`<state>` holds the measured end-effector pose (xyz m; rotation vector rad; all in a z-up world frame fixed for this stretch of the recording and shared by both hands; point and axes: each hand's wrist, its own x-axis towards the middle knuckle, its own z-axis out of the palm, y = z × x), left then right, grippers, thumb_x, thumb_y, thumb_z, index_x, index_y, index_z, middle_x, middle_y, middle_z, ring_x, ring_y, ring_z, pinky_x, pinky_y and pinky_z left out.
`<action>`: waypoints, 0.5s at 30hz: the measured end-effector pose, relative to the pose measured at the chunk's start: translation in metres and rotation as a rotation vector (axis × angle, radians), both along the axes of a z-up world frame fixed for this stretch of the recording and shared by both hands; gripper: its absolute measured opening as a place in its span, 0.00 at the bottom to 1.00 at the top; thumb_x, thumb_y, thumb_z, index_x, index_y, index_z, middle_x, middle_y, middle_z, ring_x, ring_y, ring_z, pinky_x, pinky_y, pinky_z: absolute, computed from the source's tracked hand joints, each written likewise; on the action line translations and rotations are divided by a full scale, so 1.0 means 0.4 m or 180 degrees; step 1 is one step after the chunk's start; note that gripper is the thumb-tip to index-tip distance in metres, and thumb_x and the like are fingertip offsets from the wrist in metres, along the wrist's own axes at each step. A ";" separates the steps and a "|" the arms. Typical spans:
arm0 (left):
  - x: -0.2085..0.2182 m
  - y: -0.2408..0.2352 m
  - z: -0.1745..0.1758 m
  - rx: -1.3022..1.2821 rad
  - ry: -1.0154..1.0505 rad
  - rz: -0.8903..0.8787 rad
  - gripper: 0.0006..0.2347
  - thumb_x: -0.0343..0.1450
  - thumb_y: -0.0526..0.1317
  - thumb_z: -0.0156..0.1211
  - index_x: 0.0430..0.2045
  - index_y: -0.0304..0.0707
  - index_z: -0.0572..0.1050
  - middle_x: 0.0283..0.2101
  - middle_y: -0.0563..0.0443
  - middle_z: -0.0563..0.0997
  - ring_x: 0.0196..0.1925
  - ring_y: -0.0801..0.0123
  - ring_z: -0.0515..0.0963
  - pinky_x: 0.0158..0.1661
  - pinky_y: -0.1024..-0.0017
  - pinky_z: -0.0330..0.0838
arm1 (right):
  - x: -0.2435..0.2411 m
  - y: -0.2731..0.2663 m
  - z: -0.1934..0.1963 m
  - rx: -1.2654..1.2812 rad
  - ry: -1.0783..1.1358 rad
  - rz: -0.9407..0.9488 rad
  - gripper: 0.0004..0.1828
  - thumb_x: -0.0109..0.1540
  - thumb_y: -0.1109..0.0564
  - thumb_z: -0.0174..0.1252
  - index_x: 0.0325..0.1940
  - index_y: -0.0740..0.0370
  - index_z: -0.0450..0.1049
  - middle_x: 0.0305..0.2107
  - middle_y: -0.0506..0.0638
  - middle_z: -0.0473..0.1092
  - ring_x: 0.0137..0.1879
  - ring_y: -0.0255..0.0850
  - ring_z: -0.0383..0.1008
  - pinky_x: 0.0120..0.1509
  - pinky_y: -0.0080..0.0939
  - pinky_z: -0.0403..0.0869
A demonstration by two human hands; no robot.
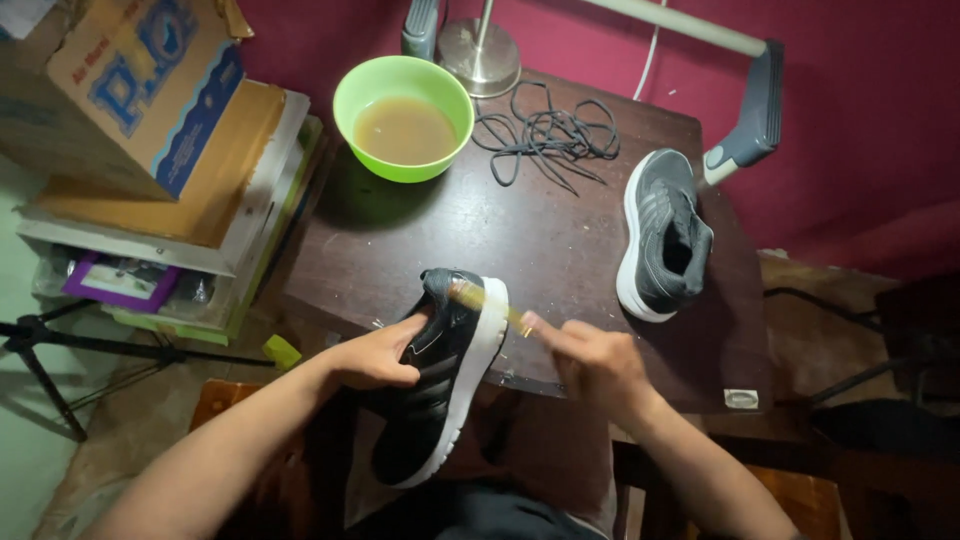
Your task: The person scrubs a black sneaker with a yellow toothbrush, repeatedly dipping the brush into a green bowl of liquid. They clean the upper, sides, and sole of the shoe while holding it on their lap.
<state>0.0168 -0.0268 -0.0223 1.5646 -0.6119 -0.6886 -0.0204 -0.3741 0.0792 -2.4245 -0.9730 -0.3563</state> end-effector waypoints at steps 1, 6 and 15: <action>-0.007 -0.004 -0.009 -0.0005 -0.0005 0.0023 0.36 0.56 0.29 0.61 0.66 0.34 0.64 0.60 0.43 0.74 0.59 0.69 0.69 0.61 0.62 0.66 | -0.033 0.028 0.028 -0.0005 -0.0005 0.0023 0.25 0.61 0.56 0.50 0.62 0.46 0.76 0.17 0.43 0.65 0.20 0.43 0.73 0.25 0.39 0.72; -0.013 -0.015 0.013 -0.0109 -0.0097 0.0047 0.38 0.56 0.27 0.60 0.68 0.33 0.62 0.66 0.39 0.71 0.66 0.68 0.67 0.67 0.60 0.58 | 0.005 0.054 0.056 0.0175 0.0022 -0.0002 0.27 0.60 0.58 0.48 0.63 0.43 0.75 0.16 0.42 0.62 0.20 0.41 0.72 0.25 0.34 0.72; -0.013 -0.010 0.073 -0.0280 -0.0130 -0.0027 0.27 0.57 0.28 0.61 0.53 0.29 0.69 0.48 0.42 0.75 0.50 0.65 0.72 0.57 0.57 0.69 | 0.029 0.061 0.063 -0.0101 0.0020 0.0053 0.27 0.61 0.59 0.49 0.65 0.49 0.74 0.17 0.49 0.69 0.20 0.48 0.73 0.24 0.44 0.71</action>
